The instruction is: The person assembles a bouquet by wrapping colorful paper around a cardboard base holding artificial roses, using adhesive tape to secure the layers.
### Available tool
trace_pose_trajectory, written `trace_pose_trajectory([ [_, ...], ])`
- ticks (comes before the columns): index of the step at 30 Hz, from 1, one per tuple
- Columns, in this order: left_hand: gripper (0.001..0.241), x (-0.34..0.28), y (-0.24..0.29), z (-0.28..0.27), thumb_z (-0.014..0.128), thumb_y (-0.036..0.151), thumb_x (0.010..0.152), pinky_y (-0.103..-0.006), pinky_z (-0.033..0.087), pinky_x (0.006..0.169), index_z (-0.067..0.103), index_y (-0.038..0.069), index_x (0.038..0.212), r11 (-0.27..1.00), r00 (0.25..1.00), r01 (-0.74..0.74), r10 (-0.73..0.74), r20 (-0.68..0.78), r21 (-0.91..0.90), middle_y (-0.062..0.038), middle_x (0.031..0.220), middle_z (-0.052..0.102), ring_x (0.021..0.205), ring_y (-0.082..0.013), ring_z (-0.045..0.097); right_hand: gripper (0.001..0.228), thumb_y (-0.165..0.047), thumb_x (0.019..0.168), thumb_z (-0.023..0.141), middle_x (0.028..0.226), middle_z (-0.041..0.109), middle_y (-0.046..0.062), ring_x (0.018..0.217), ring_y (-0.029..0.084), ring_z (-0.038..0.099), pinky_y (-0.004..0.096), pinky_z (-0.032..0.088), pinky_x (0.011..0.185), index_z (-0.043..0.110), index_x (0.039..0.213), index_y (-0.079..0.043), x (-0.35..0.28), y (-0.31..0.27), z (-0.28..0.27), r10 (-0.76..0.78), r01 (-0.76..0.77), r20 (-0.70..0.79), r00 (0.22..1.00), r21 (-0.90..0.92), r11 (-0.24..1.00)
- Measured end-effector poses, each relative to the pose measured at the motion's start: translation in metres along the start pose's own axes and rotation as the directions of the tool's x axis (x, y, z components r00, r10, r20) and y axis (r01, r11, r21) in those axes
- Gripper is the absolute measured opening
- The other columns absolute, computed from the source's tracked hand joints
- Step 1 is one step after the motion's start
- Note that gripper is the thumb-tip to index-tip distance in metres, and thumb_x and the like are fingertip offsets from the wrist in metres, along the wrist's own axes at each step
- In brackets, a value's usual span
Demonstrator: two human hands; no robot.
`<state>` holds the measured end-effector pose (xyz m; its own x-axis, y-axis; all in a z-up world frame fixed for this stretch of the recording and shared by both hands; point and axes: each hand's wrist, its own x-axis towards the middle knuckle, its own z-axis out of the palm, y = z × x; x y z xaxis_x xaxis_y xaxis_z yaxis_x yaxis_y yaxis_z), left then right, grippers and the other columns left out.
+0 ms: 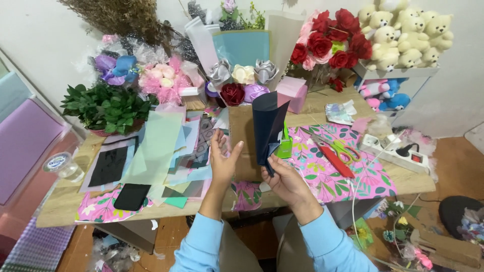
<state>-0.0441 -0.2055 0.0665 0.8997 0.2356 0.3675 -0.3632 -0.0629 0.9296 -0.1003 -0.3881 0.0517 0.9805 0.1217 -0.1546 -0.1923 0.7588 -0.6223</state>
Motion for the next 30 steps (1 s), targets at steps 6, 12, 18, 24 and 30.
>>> trace_pose_trajectory([
  [6, 0.030, -0.058, 0.067, 0.005, 0.076, 0.015, 0.091, -0.0373, 0.056, 0.081, 0.072, 0.007, 0.120, 0.995, 1.000, -0.012, 0.012, 0.001, -0.097, -0.012, 0.094, 0.071, 0.088, -0.0235, 0.067, 0.014, -0.008, 0.095, 0.070, 0.087, 0.073, 0.009, 0.076, 0.020, 0.074, 0.025, 0.061, 0.073, 0.065, 0.108, -0.004, 0.010, -0.007, 0.005, -0.043, 0.044, 0.014, 0.999, -0.088, 0.995],
  [12, 0.012, -0.073, 0.068, -0.002, 0.077, 0.011, 0.090, -0.0343, 0.057, 0.084, 0.081, 0.006, 0.100, 0.981, 0.994, -0.015, 0.036, 0.103, -0.196, -0.007, 0.093, 0.075, 0.092, -0.0202, 0.071, 0.010, -0.006, 0.094, 0.072, 0.082, 0.073, 0.007, 0.071, 0.025, 0.075, 0.029, 0.061, 0.067, 0.066, 0.102, -0.008, 0.027, 0.020, 0.013, -0.055, 0.060, 0.040, 0.998, -0.130, 0.990],
  [18, 0.022, -0.071, 0.062, -0.019, 0.076, 0.003, 0.088, -0.0365, 0.052, 0.090, 0.075, 0.005, 0.110, 0.950, 0.997, 0.077, -0.063, 0.055, -0.302, -0.005, 0.101, 0.066, 0.100, -0.0152, 0.063, 0.010, -0.005, 0.090, 0.073, 0.081, 0.074, 0.009, 0.071, 0.023, 0.076, 0.029, 0.061, 0.066, 0.067, 0.098, -0.006, 0.018, 0.028, 0.021, -0.067, 0.073, 0.048, 0.997, -0.122, 0.990],
  [24, 0.069, -0.028, 0.022, -0.013, 0.083, 0.018, 0.085, -0.0560, 0.045, 0.108, 0.053, -0.002, 0.144, 0.998, 0.998, 0.015, -0.018, -0.056, -0.055, -0.030, 0.135, 0.053, 0.132, -0.0509, 0.051, 0.008, -0.007, 0.094, 0.070, 0.087, 0.073, 0.007, 0.078, 0.018, 0.071, 0.024, 0.058, 0.076, 0.067, 0.102, -0.007, 0.014, 0.001, -0.004, -0.079, 0.079, -0.004, 0.997, -0.032, 0.996],
  [30, 0.024, -0.056, 0.051, 0.002, 0.083, 0.019, 0.088, -0.0373, 0.057, 0.086, 0.079, 0.007, 0.108, 0.988, 0.994, 0.027, -0.010, 0.108, -0.151, -0.011, 0.091, 0.075, 0.090, -0.0237, 0.073, 0.007, -0.004, 0.094, 0.069, 0.086, 0.074, 0.011, 0.075, 0.021, 0.072, 0.028, 0.059, 0.072, 0.066, 0.100, -0.005, 0.002, 0.001, -0.025, -0.034, 0.032, -0.039, 0.999, -0.066, 0.997],
])
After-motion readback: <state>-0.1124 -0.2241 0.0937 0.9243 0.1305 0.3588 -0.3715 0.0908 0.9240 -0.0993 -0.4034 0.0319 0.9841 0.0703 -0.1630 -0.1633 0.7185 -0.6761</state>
